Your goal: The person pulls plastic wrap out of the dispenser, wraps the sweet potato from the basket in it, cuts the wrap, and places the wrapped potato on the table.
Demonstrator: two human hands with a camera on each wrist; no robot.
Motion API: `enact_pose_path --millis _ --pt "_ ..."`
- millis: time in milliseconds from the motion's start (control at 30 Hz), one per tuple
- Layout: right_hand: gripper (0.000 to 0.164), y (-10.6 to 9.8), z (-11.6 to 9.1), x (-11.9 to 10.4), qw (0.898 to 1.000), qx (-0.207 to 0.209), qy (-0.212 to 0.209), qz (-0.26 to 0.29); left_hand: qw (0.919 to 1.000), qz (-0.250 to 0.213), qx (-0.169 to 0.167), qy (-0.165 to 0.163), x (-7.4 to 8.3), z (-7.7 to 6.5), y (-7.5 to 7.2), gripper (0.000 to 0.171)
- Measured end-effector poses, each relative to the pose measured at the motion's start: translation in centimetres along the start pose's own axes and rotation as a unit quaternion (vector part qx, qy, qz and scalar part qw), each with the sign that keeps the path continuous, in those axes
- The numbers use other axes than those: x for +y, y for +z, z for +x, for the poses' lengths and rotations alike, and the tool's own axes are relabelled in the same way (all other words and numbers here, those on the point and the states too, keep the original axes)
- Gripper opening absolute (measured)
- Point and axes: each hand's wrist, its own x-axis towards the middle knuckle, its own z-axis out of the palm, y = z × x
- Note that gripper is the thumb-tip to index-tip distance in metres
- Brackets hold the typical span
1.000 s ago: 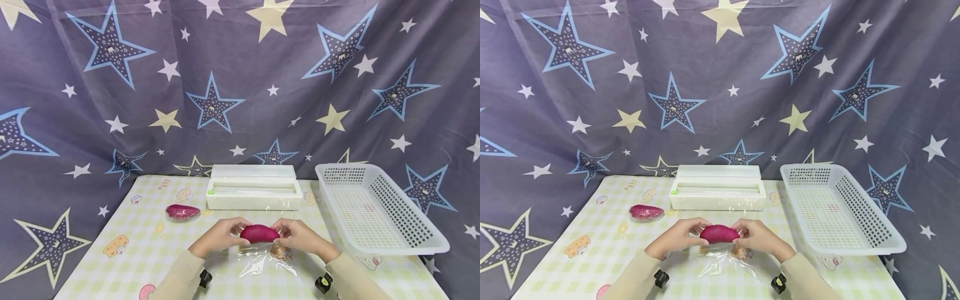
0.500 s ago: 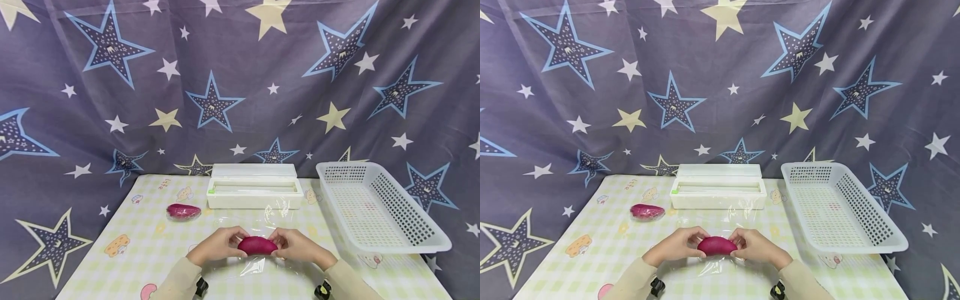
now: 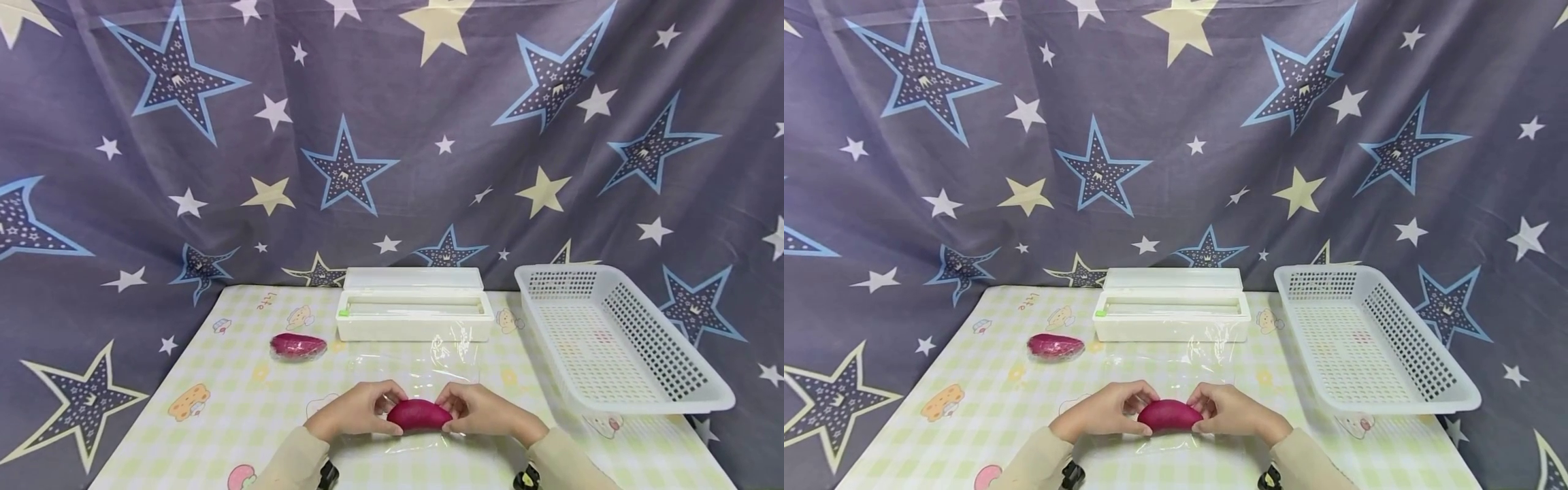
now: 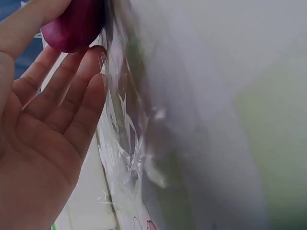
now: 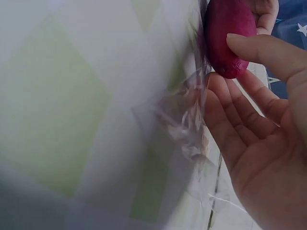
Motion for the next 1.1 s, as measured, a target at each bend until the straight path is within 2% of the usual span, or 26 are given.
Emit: enact_pose_path --millis 300,600,800,967,1100 --pt "0.035 -0.1 -0.1 -0.1 1.0 -0.009 -0.001 -0.001 0.9999 0.014 0.001 0.006 0.1 -0.2 0.1 0.045" --pt "0.036 -0.3 -0.6 -0.1 1.0 0.002 0.003 -0.01 1.0 0.004 -0.003 0.006 0.0 -0.2 -0.3 0.049" --pt "0.029 -0.5 -0.9 0.3 1.0 0.004 -0.006 -0.018 0.9999 0.014 0.003 0.005 0.2 -0.5 -1.1 0.047" --pt "0.02 -0.9 -1.4 0.5 1.0 0.0 -0.014 -0.022 0.9998 0.014 0.009 -0.008 0.1 -1.2 -1.9 0.043" --pt "0.018 -1.2 -2.0 0.8 0.999 0.002 -0.017 -0.033 0.9996 0.011 0.014 -0.023 -0.4 -1.9 -2.6 0.038"
